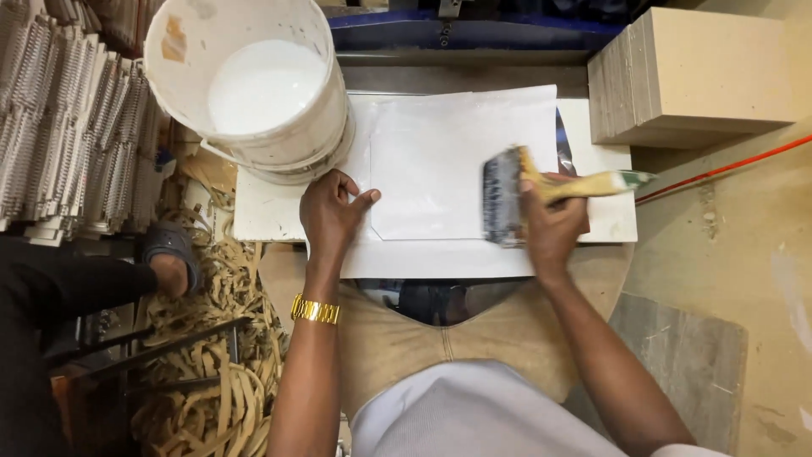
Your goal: The person applies white glue to a sheet of paper using a brush, then places a rectangular cardboard piece on top and presses it down. This cycle repeats with additional sheets and cardboard pieces.
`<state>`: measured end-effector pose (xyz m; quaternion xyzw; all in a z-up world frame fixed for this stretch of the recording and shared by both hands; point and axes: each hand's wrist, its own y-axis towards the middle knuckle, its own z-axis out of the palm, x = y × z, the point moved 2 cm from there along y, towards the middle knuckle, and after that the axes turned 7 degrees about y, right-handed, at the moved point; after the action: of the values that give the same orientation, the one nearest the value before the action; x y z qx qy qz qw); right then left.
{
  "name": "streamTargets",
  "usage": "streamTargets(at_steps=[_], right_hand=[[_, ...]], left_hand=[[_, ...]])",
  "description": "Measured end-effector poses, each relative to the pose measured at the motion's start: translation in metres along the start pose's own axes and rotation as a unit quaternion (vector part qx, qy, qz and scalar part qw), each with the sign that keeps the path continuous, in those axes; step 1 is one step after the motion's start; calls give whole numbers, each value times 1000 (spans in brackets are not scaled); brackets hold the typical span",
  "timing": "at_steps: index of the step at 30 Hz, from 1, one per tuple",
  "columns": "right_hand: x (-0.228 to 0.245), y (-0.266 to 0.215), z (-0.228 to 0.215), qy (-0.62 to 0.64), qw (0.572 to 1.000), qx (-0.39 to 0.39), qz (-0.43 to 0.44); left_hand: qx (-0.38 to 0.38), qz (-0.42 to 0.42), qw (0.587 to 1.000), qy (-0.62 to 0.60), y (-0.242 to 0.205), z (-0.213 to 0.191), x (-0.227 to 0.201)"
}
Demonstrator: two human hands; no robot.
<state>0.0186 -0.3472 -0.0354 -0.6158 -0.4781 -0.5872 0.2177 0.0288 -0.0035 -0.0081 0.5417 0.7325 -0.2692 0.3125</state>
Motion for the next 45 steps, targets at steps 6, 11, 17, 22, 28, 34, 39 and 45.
streamTargets(at_steps=[6, 11, 17, 22, 28, 34, 39, 45], right_hand=[[81, 27, -45, -140, 978, 120, -99], [38, -77, -44, -120, 820, 359, -429], [79, -34, -38, -64, 839, 353, -409], [66, -79, 14, -57, 832, 340, -435], [103, -54, 45, -47, 829, 348, -434], [90, -99, 93, -40, 818, 336, -465], [147, -55, 71, 120, 844, 428, -301], [87, -22, 108, 11, 835, 364, -413]], left_hand=[[-6, 10, 1000, -14, 0, 0, -4], [-36, 38, 999, -9, -5, 3, 1], [-58, 74, 995, -9, -2, 8, 10], [-77, 85, 993, -22, -1, 11, 15], [-78, 79, 992, -61, -4, -1, 9], [-106, 87, 953, -269, -8, -4, 35], [-130, 66, 922, -359, -5, 7, 61], [-144, 64, 909, -385, -5, 8, 60]])
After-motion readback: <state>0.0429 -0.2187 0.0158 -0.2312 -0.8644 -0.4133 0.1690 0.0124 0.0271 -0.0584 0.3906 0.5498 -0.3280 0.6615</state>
